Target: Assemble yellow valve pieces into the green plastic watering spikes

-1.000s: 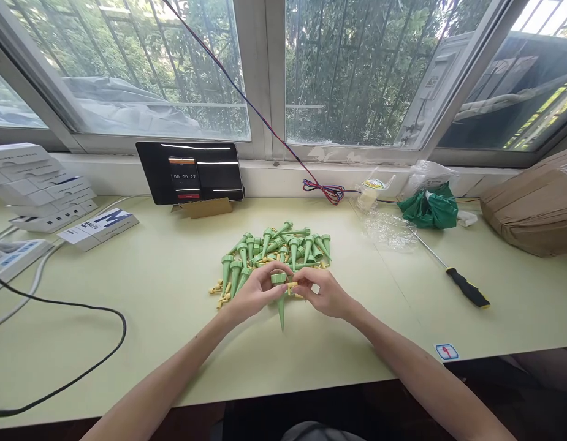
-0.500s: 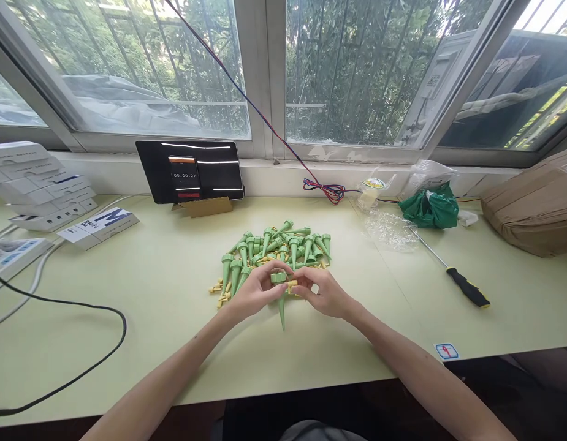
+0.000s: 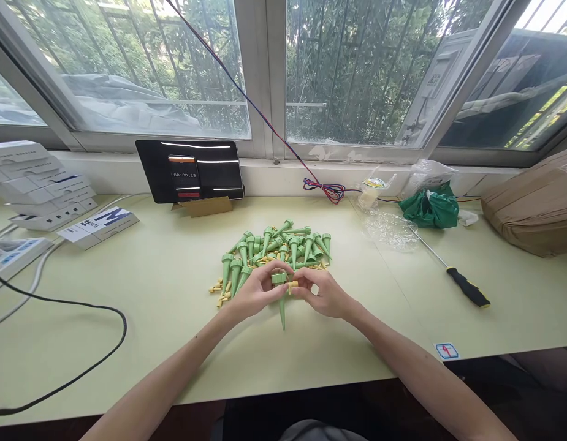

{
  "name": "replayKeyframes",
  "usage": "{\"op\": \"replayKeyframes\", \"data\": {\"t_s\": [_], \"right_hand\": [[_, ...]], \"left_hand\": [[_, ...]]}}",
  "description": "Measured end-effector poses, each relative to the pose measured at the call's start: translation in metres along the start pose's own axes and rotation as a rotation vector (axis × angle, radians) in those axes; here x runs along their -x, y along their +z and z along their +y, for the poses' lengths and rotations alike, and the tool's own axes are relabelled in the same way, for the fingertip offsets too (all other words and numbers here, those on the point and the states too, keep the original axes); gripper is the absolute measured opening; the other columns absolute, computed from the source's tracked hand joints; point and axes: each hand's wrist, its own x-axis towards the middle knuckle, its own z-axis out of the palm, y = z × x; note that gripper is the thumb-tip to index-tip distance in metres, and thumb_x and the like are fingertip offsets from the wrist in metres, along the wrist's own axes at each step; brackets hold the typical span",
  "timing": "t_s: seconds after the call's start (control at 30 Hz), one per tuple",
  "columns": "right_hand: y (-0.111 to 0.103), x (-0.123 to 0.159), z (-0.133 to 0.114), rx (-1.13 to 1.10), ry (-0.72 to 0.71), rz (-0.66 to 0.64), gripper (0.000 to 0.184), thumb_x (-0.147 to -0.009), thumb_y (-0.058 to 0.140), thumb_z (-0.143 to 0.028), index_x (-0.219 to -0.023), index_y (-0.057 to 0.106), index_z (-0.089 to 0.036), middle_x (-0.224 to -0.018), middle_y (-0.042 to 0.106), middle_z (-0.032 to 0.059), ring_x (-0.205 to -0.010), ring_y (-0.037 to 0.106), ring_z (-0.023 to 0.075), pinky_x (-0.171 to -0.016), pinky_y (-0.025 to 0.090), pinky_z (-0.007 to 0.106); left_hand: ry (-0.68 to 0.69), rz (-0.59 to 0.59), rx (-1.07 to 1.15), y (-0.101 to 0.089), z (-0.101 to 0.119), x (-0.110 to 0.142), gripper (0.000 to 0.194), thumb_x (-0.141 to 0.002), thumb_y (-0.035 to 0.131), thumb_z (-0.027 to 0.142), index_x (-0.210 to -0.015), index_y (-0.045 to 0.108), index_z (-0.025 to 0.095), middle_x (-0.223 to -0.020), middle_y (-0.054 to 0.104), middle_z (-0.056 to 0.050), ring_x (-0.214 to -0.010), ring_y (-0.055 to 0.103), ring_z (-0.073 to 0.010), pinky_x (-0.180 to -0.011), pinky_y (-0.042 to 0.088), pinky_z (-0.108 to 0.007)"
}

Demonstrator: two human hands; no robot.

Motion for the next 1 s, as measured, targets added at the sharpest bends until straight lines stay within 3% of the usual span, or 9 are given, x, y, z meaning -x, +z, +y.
{"op": "replayKeyframes", "data": {"t_s": [0.13, 0.4, 0.73, 1.0], "right_hand": [[0.0004, 0.0000, 0.0013, -0.001, -0.015, 0.010, 0.015, -0.096, 0.055, -0.033, -0.092, 0.060, -0.018, -0.079, 0.062, 0.0022, -0.065, 0.053, 0.0132, -0.062, 0.045, 0.026], [0.0012, -0.0002, 0.0008, 0.048, -0.004, -0.020, 0.019, -0.098, 0.049, -0.026, -0.082, 0.058, -0.018, -0.070, 0.057, -0.0004, -0.061, 0.048, 0.0122, -0.059, 0.040, 0.024], [0.0014, 0.0000, -0.0002, 0.034, 0.006, -0.026, 0.020, -0.098, 0.051, -0.033, -0.087, 0.058, -0.018, -0.073, 0.058, 0.0005, -0.062, 0.048, 0.0122, -0.060, 0.041, 0.024], [0.0016, -0.0005, 0.0002, 0.094, 0.027, -0.048, 0.022, -0.098, 0.046, -0.028, -0.082, 0.057, -0.019, -0.069, 0.053, -0.0004, -0.061, 0.045, 0.0132, -0.058, 0.036, 0.024]], "left_hand": [[0.006, -0.005, -0.006, 0.0002, 0.0001, -0.0006, 0.021, -0.086, 0.063, 0.031, -0.102, 0.060, 0.017, -0.098, 0.061, -0.006, -0.068, 0.052, -0.0112, -0.053, 0.038, -0.021], [-0.021, -0.033, -0.068, -0.0003, -0.0028, 0.0013, 0.020, -0.089, 0.060, 0.031, -0.104, 0.058, 0.019, -0.096, 0.061, -0.001, -0.048, 0.027, -0.0031, -0.044, 0.022, -0.022], [-0.006, -0.022, -0.050, -0.0007, -0.0024, 0.0004, 0.020, -0.088, 0.061, 0.030, -0.103, 0.059, 0.018, -0.098, 0.060, -0.005, -0.061, 0.044, -0.0079, -0.048, 0.031, -0.021], [-0.004, -0.043, -0.068, -0.0005, -0.0076, 0.0014, 0.020, -0.089, 0.060, 0.030, -0.105, 0.059, 0.018, -0.094, 0.058, -0.002, -0.050, 0.029, -0.0039, -0.043, 0.024, -0.022]]}}
